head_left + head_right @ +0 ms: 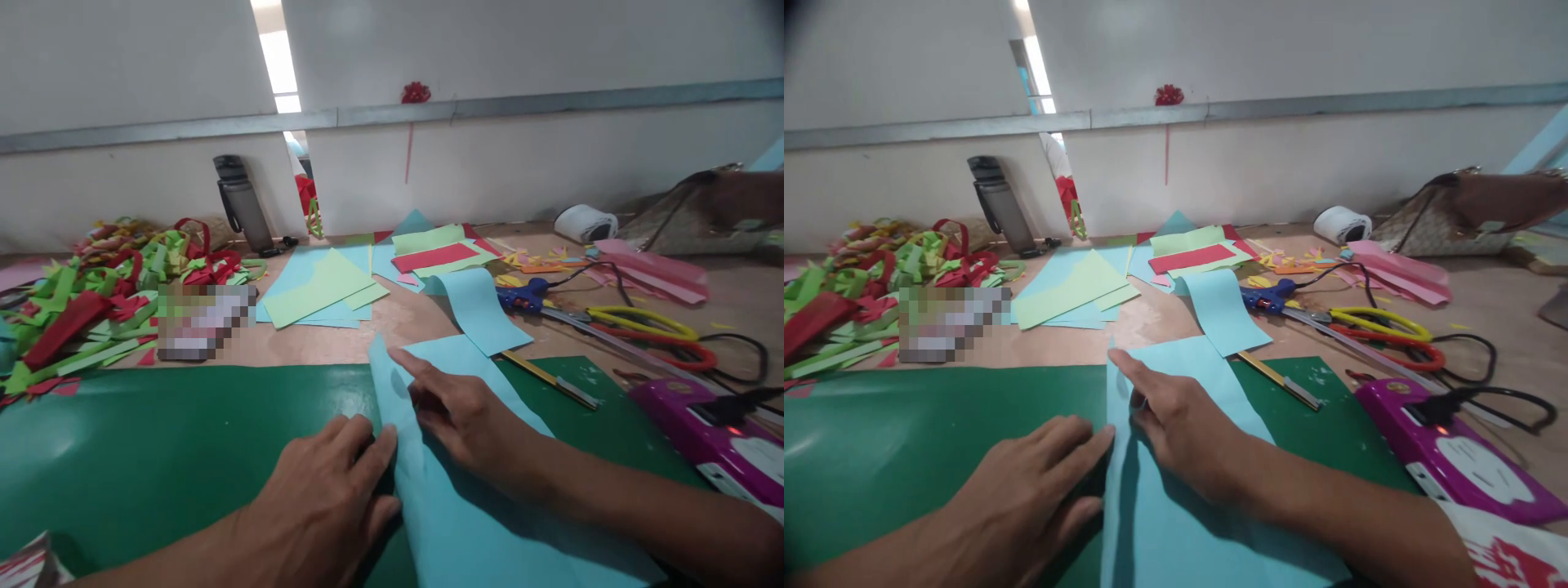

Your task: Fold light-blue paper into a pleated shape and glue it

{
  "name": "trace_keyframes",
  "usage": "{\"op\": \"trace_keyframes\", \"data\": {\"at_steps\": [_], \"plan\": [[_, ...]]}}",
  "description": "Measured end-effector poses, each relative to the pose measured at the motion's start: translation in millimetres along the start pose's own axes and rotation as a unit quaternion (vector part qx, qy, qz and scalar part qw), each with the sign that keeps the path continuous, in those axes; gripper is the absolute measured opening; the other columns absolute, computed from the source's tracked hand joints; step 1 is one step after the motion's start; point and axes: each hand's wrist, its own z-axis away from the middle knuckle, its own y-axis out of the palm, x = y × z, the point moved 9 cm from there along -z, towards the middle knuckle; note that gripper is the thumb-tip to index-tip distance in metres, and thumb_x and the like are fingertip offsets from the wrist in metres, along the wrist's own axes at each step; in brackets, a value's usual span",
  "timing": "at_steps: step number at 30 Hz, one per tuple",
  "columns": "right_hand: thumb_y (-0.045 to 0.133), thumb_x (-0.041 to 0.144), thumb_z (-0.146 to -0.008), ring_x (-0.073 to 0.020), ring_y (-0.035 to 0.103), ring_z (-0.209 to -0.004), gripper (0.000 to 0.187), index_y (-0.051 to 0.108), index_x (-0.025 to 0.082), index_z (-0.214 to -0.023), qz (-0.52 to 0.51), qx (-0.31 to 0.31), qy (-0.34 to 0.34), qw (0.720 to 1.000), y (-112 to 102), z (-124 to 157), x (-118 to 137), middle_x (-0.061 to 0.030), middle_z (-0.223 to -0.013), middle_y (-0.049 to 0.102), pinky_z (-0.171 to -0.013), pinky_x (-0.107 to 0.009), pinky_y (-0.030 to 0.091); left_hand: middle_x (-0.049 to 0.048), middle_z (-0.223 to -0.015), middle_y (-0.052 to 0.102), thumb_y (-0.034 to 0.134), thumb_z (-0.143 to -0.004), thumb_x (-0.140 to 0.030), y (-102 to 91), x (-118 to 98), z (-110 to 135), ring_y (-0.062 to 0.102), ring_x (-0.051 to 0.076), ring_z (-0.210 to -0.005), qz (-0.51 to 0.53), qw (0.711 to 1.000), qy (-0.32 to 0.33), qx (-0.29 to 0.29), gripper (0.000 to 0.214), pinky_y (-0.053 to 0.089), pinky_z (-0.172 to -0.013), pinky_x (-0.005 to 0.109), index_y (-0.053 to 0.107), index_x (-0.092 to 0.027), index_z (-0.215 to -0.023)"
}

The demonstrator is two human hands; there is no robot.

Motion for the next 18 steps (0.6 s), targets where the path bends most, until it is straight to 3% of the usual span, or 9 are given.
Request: {"op": "trace_keyframes", "data": {"at_steps": [5,10,14,18], "plan": [[0.039,0.010,-0.090,-0.0161,0.058,-0.074,0.034,0.060,0.020,-0.115,0.058,0.018,-0.073,0.995,-2,11,9,-0.0052,-0.084,0.065,-0.067,-0.026,0.045,0.0104,-0.096,0.055,0.043,-0.092,-0.044,3.9,-10,0,0.050,0.025,-0.080,-0.056,0.998,0.033,0.002,0.040,0.043,-0.057,0.033,0.045,-0.021,-0.125],[0.040,0.009,-0.091,-0.0160,0.054,-0.070,0.028,0.066,0.018,-0.087,0.163,0.021,-0.095,0.982,-3,16,8,-0.0056,-0.077,0.062,-0.062,-0.026,0.039,0.0117,-0.105,0.054,0.043,-0.093,-0.037,-3.4,-14,1,0.049,0.026,-0.086,-0.060,0.997,0.042,-0.008,0.032,0.048,-0.065,0.039,0.050,-0.018,-0.118],[0.043,0.014,-0.092,-0.0147,0.050,-0.068,0.025,0.067,0.018,-0.085,0.191,0.034,-0.104,0.975,-2,12,4,-0.0041,-0.074,0.059,-0.060,-0.025,0.035,0.0136,-0.121,0.053,0.044,-0.093,-0.035,-5.8,-18,1,0.048,0.030,-0.100,-0.047,0.995,0.080,-0.039,0.032,0.048,-0.081,0.047,0.054,-0.014,-0.115],[0.043,0.016,-0.093,-0.0134,0.049,-0.067,0.024,0.068,0.018,-0.091,0.189,0.047,-0.098,0.976,0,6,0,-0.0027,-0.072,0.056,-0.059,-0.024,0.034,0.0118,-0.114,0.060,0.043,-0.095,-0.032,-10.4,-16,3,0.049,0.031,-0.105,-0.030,0.990,0.094,-0.096,0.029,0.046,-0.088,0.048,0.057,-0.013,-0.110]]}}
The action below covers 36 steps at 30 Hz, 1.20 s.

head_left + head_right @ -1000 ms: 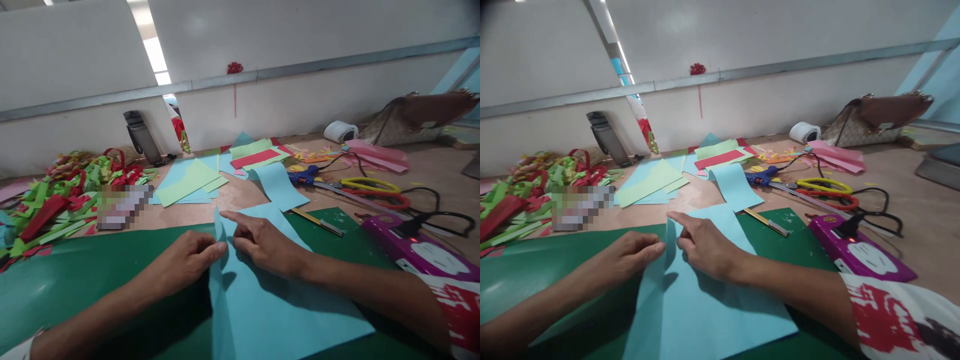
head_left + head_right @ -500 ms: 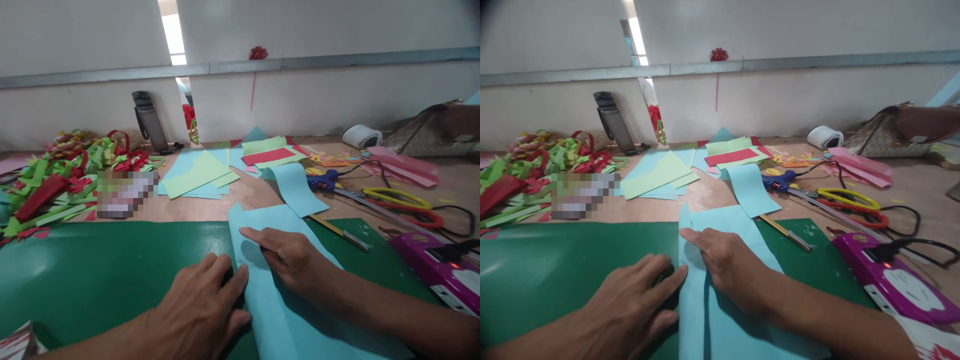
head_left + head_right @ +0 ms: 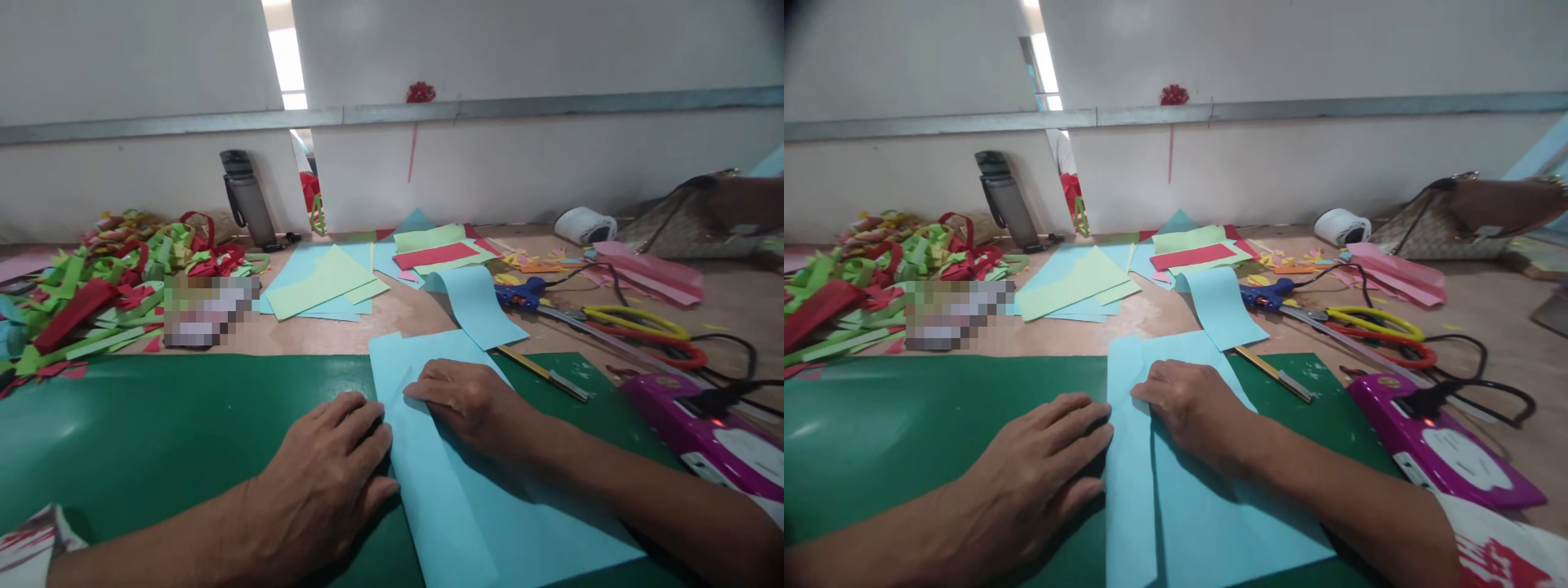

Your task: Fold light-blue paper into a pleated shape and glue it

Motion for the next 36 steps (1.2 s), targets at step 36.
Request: {"op": "trace_keyframes", "data": {"at_steps": [36], "plan": [[0.054,0.001,-0.070,-0.0131,0.046,-0.063,0.015,0.055,0.016,-0.070,0.005,0.078,0.130,0.988,4,-25,2,-0.0015,-0.072,0.053,-0.054,-0.025,0.027,0.0040,-0.083,0.064,0.043,-0.086,-0.058,-15.1,57,-18,0.059,0.020,-0.075,0.323,0.897,-0.296,0.052,0.055,0.042,-0.062,0.029,0.046,-0.016,-0.123]]}}
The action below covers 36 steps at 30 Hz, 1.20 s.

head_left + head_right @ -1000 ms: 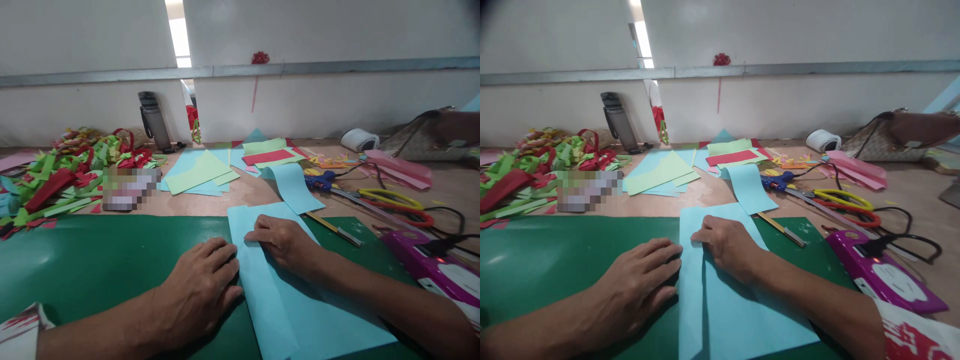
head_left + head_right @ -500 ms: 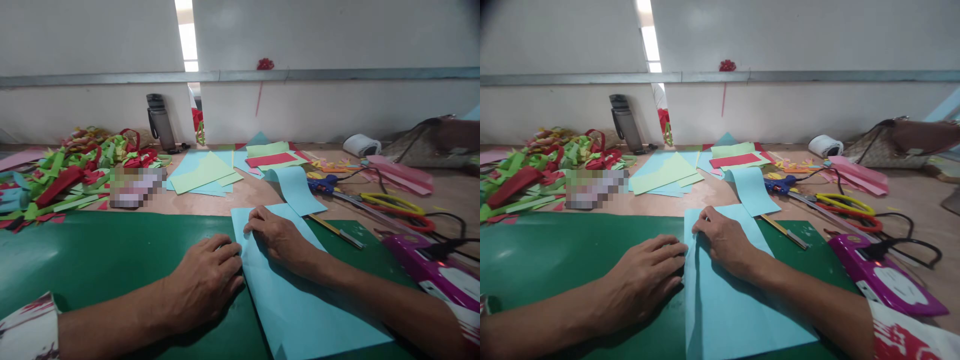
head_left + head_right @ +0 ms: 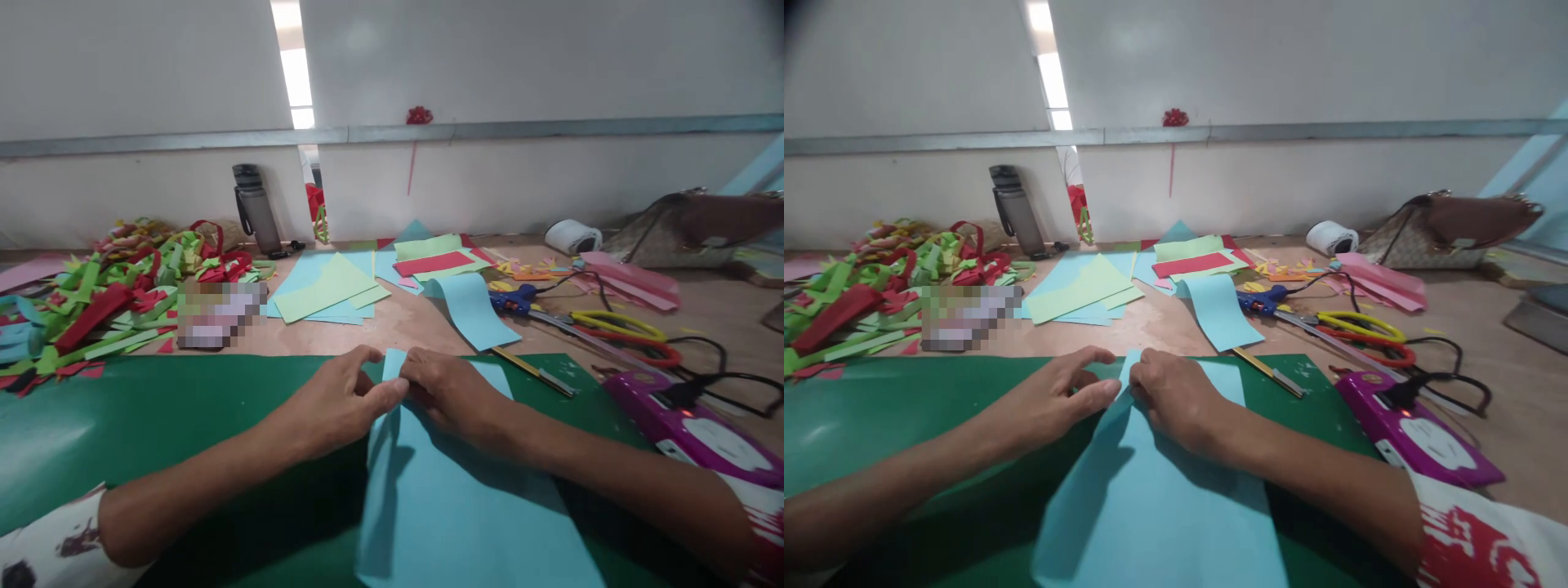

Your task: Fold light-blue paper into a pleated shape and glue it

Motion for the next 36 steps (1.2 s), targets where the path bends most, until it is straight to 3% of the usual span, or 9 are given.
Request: {"op": "trace_keyframes", "data": {"at_steps": [2,5,9,12,15,21,25,31,36], "plan": [[0.055,0.000,-0.066,-0.0139,0.049,-0.064,0.017,0.058,0.015,-0.071,0.002,0.027,0.003,1.000,0,4,7,-0.0020,-0.072,0.057,-0.054,-0.025,0.026,0.0020,-0.077,0.062,0.052,-0.080,-0.054,5.5,2,-4,0.057,0.018,-0.066,-0.002,0.999,-0.019,0.032,0.055,0.039,-0.054,0.026,0.048,-0.014,-0.116],[0.055,0.002,-0.069,-0.0157,0.054,-0.070,0.019,0.064,0.015,-0.078,-0.027,0.057,0.007,0.998,1,8,10,-0.0042,-0.080,0.064,-0.058,-0.025,0.031,-0.0004,-0.071,0.060,0.060,-0.073,-0.044,17.3,3,-6,0.054,0.015,-0.061,0.007,0.997,-0.015,0.075,0.049,0.037,-0.050,0.024,0.048,-0.013,-0.109],[0.056,0.002,-0.072,-0.0149,0.057,-0.075,0.022,0.068,0.017,-0.083,-0.070,0.069,0.010,0.995,-3,10,-1,-0.0028,-0.082,0.066,-0.062,-0.023,0.036,-0.0028,-0.062,0.053,0.056,-0.073,-0.030,27.6,1,-7,0.047,0.012,-0.055,-0.046,0.995,0.017,0.090,0.020,0.034,-0.049,0.022,0.055,-0.015,-0.085],[0.061,0.004,-0.069,-0.0139,0.058,-0.075,0.018,0.069,0.016,-0.080,-0.094,0.083,0.012,0.992,-7,12,-10,-0.0020,-0.081,0.066,-0.062,-0.022,0.038,-0.0017,-0.061,0.053,0.051,-0.074,-0.025,31.4,-3,-5,0.045,0.011,-0.055,-0.103,0.990,0.035,0.092,0.012,0.030,-0.048,0.021,0.058,-0.015,-0.075],[0.061,0.003,-0.069,-0.0138,0.058,-0.076,0.021,0.069,0.016,-0.082,-0.107,0.085,0.010,0.991,-8,13,-13,-0.0017,-0.082,0.066,-0.064,-0.022,0.039,-0.0019,-0.060,0.050,0.045,-0.076,-0.020,31.5,-9,-6,0.042,0.011,-0.054,-0.140,0.985,0.055,0.082,0.016,0.026,-0.047,0.021,0.060,-0.015,-0.073],[0.057,0.002,-0.070,-0.0148,0.057,-0.075,0.029,0.069,0.016,-0.093,-0.104,0.054,0.006,0.993,-4,11,-17,-0.0029,-0.082,0.066,-0.065,-0.023,0.039,-0.0040,-0.058,0.047,0.041,-0.081,-0.018,26.4,-3,-20,0.041,0.011,-0.052,-0.117,0.991,0.043,0.059,0.026,0.027,-0.046,0.021,0.060,-0.014,-0.098],[0.052,0.007,-0.080,-0.0196,0.056,-0.084,0.038,0.061,0.017,-0.115,-0.016,0.020,0.002,1.000,-6,9,-19,-0.0082,-0.093,0.064,-0.069,-0.028,0.038,-0.0039,-0.059,0.049,0.045,-0.080,-0.018,26.9,-4,-20,0.042,0.011,-0.053,-0.131,0.989,0.046,0.046,0.024,0.027,-0.047,0.021,0.059,-0.015,-0.099],[0.042,0.010,-0.088,-0.0237,0.054,-0.086,0.042,0.055,0.027,-0.123,0.158,0.059,-0.028,0.985,6,4,-8,-0.0092,-0.093,0.057,-0.060,-0.030,0.029,-0.0040,-0.054,0.042,0.047,-0.074,-0.008,31.1,-20,-8,0.035,0.010,-0.051,-0.225,0.969,0.096,0.018,0.012,0.027,-0.050,0.022,0.054,-0.016,-0.069],[0.041,0.011,-0.088,-0.0246,0.052,-0.087,0.040,0.055,0.028,-0.122,0.172,0.054,-0.020,0.983,8,-1,-11,-0.0098,-0.093,0.056,-0.059,-0.030,0.026,0.0001,-0.065,0.054,0.041,-0.081,-0.011,26.2,-21,-13,0.046,0.012,-0.060,-0.139,0.979,0.146,0.010,0.020,0.035,-0.056,0.023,0.060,-0.014,-0.075]]}}
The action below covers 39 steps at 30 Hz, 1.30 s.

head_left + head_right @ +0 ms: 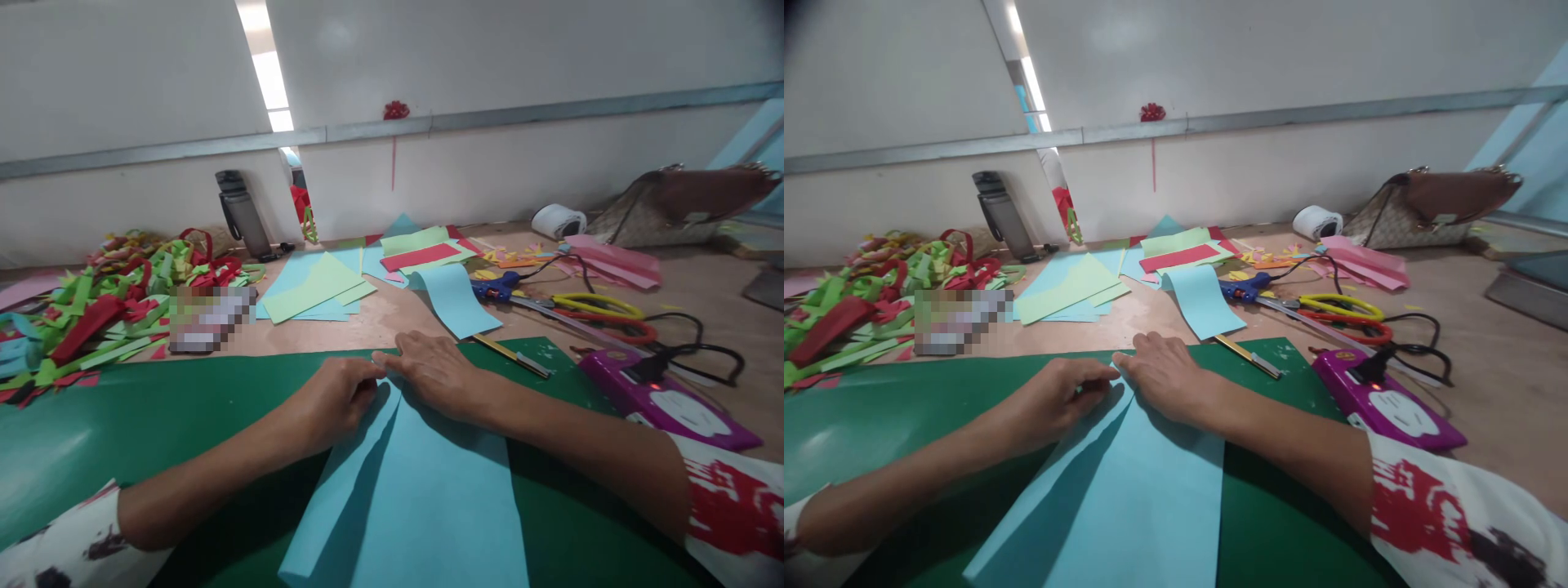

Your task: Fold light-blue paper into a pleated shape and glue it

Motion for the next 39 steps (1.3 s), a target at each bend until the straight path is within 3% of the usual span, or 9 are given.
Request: {"op": "trace_keyframes", "data": {"at_steps": [5,11,17,20,23,28,36,39], "plan": [[0.038,0.010,-0.089,-0.0230,0.050,-0.086,0.041,0.057,0.029,-0.120,-0.006,-0.008,-0.005,1.000,3,-4,-8,-0.0084,-0.090,0.055,-0.063,-0.031,0.029,-0.0007,-0.062,0.053,0.034,-0.085,-0.012,4.9,21,-8,0.048,0.010,-0.052,0.126,0.989,-0.067,0.026,0.028,0.038,-0.049,0.020,0.061,-0.010,-0.090],[0.039,0.010,-0.089,-0.0232,0.049,-0.090,0.045,0.055,0.031,-0.125,-0.011,-0.019,-0.017,1.000,5,-7,-10,-0.0086,-0.094,0.054,-0.066,-0.032,0.030,0.0022,-0.065,0.059,0.035,-0.080,-0.007,-6.1,22,-17,0.053,0.013,-0.058,0.070,0.995,-0.057,-0.038,0.029,0.042,-0.055,0.023,0.063,-0.010,-0.086],[0.040,0.003,-0.084,-0.0236,0.049,-0.086,0.050,0.056,0.030,-0.123,-0.006,-0.023,-0.020,1.000,3,-5,-8,-0.0090,-0.090,0.055,-0.062,-0.031,0.027,0.0077,-0.097,0.068,0.040,-0.081,-0.006,-12.6,3,-11,0.060,0.020,-0.089,-0.025,0.996,0.017,-0.085,0.033,0.044,-0.081,0.031,0.065,-0.015,-0.101],[0.040,0.004,-0.084,-0.0236,0.050,-0.086,0.046,0.059,0.029,-0.118,-0.003,-0.027,-0.018,0.999,1,-5,-7,-0.0093,-0.090,0.054,-0.060,-0.031,0.026,0.0077,-0.088,0.067,0.038,-0.084,-0.007,-6.2,-4,-8,0.060,0.021,-0.083,-0.128,0.989,0.043,-0.054,0.034,0.044,-0.073,0.031,0.062,-0.016,-0.107],[0.039,0.005,-0.084,-0.0231,0.050,-0.085,0.043,0.060,0.027,-0.115,0.000,-0.027,-0.018,0.999,0,-5,-7,-0.0092,-0.089,0.054,-0.059,-0.031,0.026,0.0078,-0.077,0.064,0.036,-0.089,-0.010,-3.3,1,-5,0.059,0.020,-0.074,-0.181,0.983,0.017,-0.025,0.029,0.042,-0.066,0.029,0.064,-0.014,-0.095],[0.039,0.002,-0.081,-0.0241,0.050,-0.089,0.049,0.058,0.027,-0.120,0.002,-0.023,-0.022,0.999,-1,-4,-6,-0.0099,-0.093,0.055,-0.062,-0.031,0.029,0.0072,-0.072,0.061,0.038,-0.091,-0.014,-5.9,2,7,0.058,0.019,-0.068,-0.194,0.981,-0.011,-0.004,0.027,0.039,-0.062,0.027,0.062,-0.014,-0.080],[0.044,0.000,-0.075,-0.0243,0.051,-0.089,0.052,0.059,0.025,-0.118,-0.004,-0.012,-0.008,1.000,0,-6,-7,-0.0096,-0.095,0.057,-0.066,-0.031,0.035,0.0073,-0.076,0.059,0.034,-0.091,-0.016,-5.8,4,29,0.057,0.022,-0.073,-0.193,0.980,-0.032,0.028,0.029,0.038,-0.064,0.029,0.063,-0.018,-0.093],[0.046,0.000,-0.075,-0.0239,0.051,-0.096,0.049,0.058,0.020,-0.117,-0.046,-0.044,-0.017,0.998,-15,-2,-7,-0.0100,-0.102,0.058,-0.073,-0.032,0.040,0.0072,-0.080,0.060,0.034,-0.090,-0.015,-6.6,7,31,0.057,0.020,-0.072,-0.172,0.984,-0.036,0.022,0.028,0.038,-0.064,0.029,0.061,-0.018,-0.099]]}}
